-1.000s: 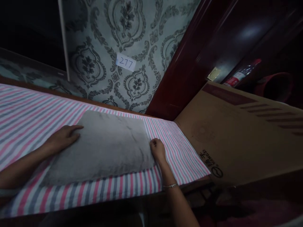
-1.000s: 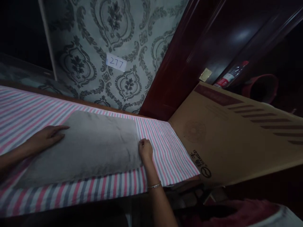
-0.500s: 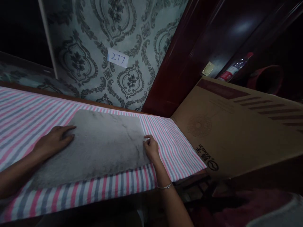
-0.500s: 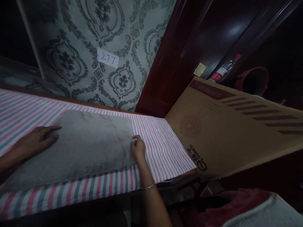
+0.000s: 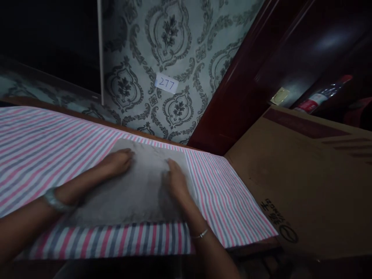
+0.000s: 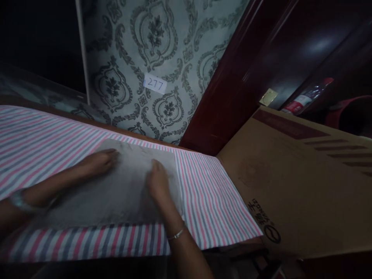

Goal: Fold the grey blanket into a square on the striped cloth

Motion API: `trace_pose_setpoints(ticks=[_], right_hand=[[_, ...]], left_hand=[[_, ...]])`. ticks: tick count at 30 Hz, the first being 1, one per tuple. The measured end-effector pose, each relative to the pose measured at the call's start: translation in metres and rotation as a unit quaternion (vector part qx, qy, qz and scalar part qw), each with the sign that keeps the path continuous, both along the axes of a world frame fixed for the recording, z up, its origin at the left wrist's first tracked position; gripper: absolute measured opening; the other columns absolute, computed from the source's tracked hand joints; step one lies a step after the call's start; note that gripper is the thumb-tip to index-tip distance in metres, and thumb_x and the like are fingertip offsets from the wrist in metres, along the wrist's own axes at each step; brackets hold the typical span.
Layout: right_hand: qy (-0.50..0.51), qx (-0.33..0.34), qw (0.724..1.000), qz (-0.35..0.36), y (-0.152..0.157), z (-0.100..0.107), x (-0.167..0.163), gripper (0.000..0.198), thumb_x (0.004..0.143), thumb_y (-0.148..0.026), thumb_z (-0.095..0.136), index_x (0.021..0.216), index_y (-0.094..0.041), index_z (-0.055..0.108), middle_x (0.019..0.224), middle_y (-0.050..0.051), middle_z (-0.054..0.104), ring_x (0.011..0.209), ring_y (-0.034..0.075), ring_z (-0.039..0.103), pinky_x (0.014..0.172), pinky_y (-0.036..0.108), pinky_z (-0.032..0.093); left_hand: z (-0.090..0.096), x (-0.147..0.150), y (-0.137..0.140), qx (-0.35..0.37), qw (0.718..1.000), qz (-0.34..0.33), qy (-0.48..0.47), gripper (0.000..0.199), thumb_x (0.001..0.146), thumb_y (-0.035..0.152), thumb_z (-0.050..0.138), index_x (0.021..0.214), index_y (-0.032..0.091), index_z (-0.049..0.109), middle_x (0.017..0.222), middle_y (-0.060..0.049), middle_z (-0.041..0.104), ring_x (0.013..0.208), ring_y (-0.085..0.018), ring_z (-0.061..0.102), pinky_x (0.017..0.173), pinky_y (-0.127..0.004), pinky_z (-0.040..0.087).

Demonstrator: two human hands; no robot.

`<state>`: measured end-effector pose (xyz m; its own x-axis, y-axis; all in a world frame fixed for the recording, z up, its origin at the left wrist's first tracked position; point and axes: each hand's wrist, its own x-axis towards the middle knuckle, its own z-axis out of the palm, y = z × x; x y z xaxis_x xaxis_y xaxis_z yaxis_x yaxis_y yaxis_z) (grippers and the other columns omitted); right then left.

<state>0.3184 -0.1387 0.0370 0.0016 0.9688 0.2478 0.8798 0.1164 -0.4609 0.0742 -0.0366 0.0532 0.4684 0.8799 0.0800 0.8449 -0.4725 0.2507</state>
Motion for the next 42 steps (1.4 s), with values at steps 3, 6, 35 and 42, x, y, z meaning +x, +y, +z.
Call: trace_pose_setpoints(ticks=[3, 6, 35, 42], right_hand=[[-0.025, -0.017, 0.988, 0.149, 0.032, -0.009, -0.048, 0.072, 0.09, -0.02, 0.046, 0.16, -0.021, 0.029, 0.16, 0.008, 0.042, 0.148, 0.023, 0.034, 0.124, 0.043, 0.025], [-0.085, -0.062, 0.981, 0.162, 0.057, -0.022, -0.048, 0.067, 0.096, -0.03, 0.046, 0.16, -0.027, 0.028, 0.163, 0.006, 0.036, 0.151, 0.023, 0.029, 0.125, 0.05, 0.018], [-0.195, -0.158, 0.959, -0.133, 0.097, -0.056, 0.038, 0.067, 0.101, -0.054, 0.022, 0.162, -0.025, 0.023, 0.17, 0.005, 0.014, 0.156, 0.031, 0.013, 0.12, 0.058, 0.02], [-0.196, -0.169, 0.959, -0.117, 0.097, -0.057, 0.043, 0.067, 0.101, -0.052, 0.021, 0.162, -0.024, 0.024, 0.17, 0.006, 0.014, 0.155, 0.03, 0.016, 0.121, 0.056, 0.02]], left_hand=[[-0.013, 0.032, 0.007, -0.01, 1.0, -0.014, 0.003, 0.053, 0.091, 0.029, 0.041, 0.138, 0.011, 0.058, 0.153, -0.02, 0.048, 0.144, -0.033, 0.043, 0.119, -0.047, 0.034], [-0.037, 0.045, 0.005, 0.015, 1.0, -0.013, 0.0, 0.055, 0.092, 0.03, 0.041, 0.143, 0.013, 0.054, 0.158, -0.02, 0.041, 0.15, -0.033, 0.033, 0.123, -0.055, 0.023], [-0.045, -0.005, 0.036, -0.084, 0.995, 0.049, 0.007, 0.084, 0.091, 0.064, 0.043, 0.16, 0.018, 0.026, 0.168, -0.02, 0.009, 0.157, -0.036, 0.002, 0.122, -0.066, 0.005], [-0.047, -0.014, -0.057, -0.068, 0.997, -0.034, -0.017, 0.088, 0.084, 0.072, 0.053, 0.158, 0.028, 0.034, 0.167, -0.019, 0.012, 0.155, -0.044, 0.002, 0.12, -0.07, 0.0]])
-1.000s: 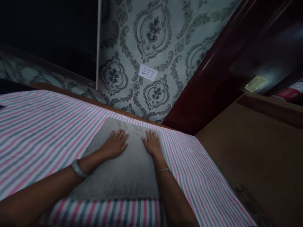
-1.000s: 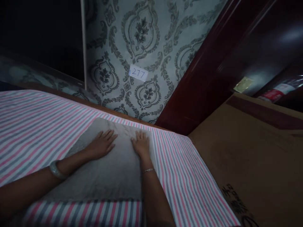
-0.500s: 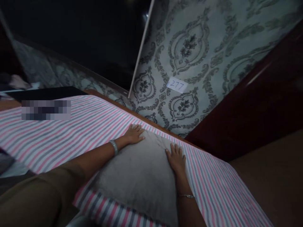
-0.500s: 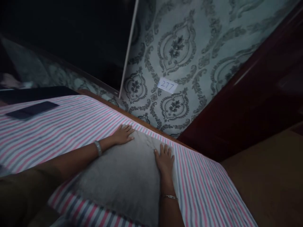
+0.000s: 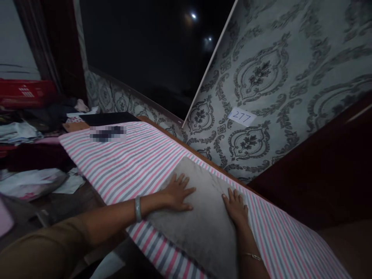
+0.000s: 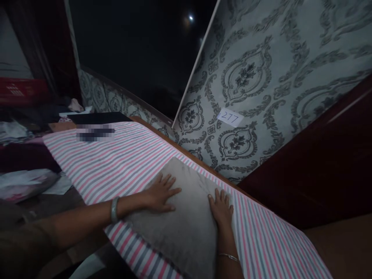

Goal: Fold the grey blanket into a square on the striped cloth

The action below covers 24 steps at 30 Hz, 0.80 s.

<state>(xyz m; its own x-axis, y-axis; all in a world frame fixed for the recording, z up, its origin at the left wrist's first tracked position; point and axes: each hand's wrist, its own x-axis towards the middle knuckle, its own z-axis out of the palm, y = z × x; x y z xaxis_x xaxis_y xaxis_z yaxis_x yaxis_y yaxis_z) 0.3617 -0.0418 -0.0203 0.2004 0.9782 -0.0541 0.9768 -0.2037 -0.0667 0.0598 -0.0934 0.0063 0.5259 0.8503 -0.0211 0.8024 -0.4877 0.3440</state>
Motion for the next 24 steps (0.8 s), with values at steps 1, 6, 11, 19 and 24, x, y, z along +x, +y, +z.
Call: trace_pose_setpoints(ticks=[1, 6, 11, 19, 24], right_hand=[[0.003, -0.005, 1.0, 0.001, -0.002, -0.002, 0.003, 0.068, 0.1, -0.052, 0.022, 0.162, -0.024, 0.024, 0.17, 0.007, 0.015, 0.155, 0.03, 0.017, 0.121, 0.055, 0.021], [0.043, 0.031, 0.998, 0.028, -0.04, -0.028, 0.034, 0.073, 0.095, -0.058, 0.028, 0.159, -0.023, 0.031, 0.168, 0.008, 0.022, 0.155, 0.029, 0.017, 0.12, 0.055, 0.027], [0.103, 0.098, 0.99, 0.016, -0.104, -0.057, 0.067, 0.078, 0.092, -0.061, 0.018, 0.158, -0.022, 0.036, 0.167, 0.007, 0.025, 0.153, 0.029, 0.025, 0.117, 0.056, 0.033], [0.099, 0.084, 0.991, -0.038, -0.169, -0.035, 0.053, 0.068, 0.096, -0.039, 0.019, 0.158, -0.018, 0.035, 0.163, 0.008, 0.034, 0.154, 0.028, 0.024, 0.119, 0.055, 0.029], [0.023, 0.122, 0.991, -0.054, -0.175, 0.021, -0.024, 0.057, 0.098, -0.029, 0.033, 0.153, -0.017, 0.044, 0.167, 0.013, 0.025, 0.156, 0.032, 0.013, 0.121, 0.055, 0.022]], left_hand=[[-0.001, -0.001, -0.008, 0.005, 1.0, -0.008, -0.01, 0.086, 0.085, 0.072, 0.051, 0.158, 0.029, 0.033, 0.167, -0.018, 0.012, 0.155, -0.043, 0.002, 0.119, -0.071, 0.0], [-0.009, -0.004, -0.016, 0.03, 0.999, 0.0, -0.014, 0.082, 0.088, 0.071, 0.047, 0.157, 0.028, 0.034, 0.167, -0.018, 0.012, 0.155, -0.044, 0.002, 0.12, -0.07, 0.0], [-0.013, -0.003, -0.013, 0.058, 0.998, 0.007, -0.013, 0.08, 0.088, 0.07, 0.047, 0.156, 0.029, 0.036, 0.167, -0.016, 0.018, 0.155, -0.044, 0.007, 0.121, -0.068, 0.004], [-0.007, -0.001, -0.011, 0.087, 0.996, 0.015, 0.01, 0.075, 0.09, 0.065, 0.05, 0.154, 0.027, 0.041, 0.165, -0.017, 0.025, 0.154, -0.044, 0.015, 0.12, -0.067, 0.007], [-0.009, 0.002, -0.001, 0.119, 0.992, 0.002, 0.037, 0.07, 0.093, 0.062, 0.047, 0.154, 0.029, 0.042, 0.165, -0.014, 0.029, 0.152, -0.047, 0.018, 0.117, -0.07, 0.012]])
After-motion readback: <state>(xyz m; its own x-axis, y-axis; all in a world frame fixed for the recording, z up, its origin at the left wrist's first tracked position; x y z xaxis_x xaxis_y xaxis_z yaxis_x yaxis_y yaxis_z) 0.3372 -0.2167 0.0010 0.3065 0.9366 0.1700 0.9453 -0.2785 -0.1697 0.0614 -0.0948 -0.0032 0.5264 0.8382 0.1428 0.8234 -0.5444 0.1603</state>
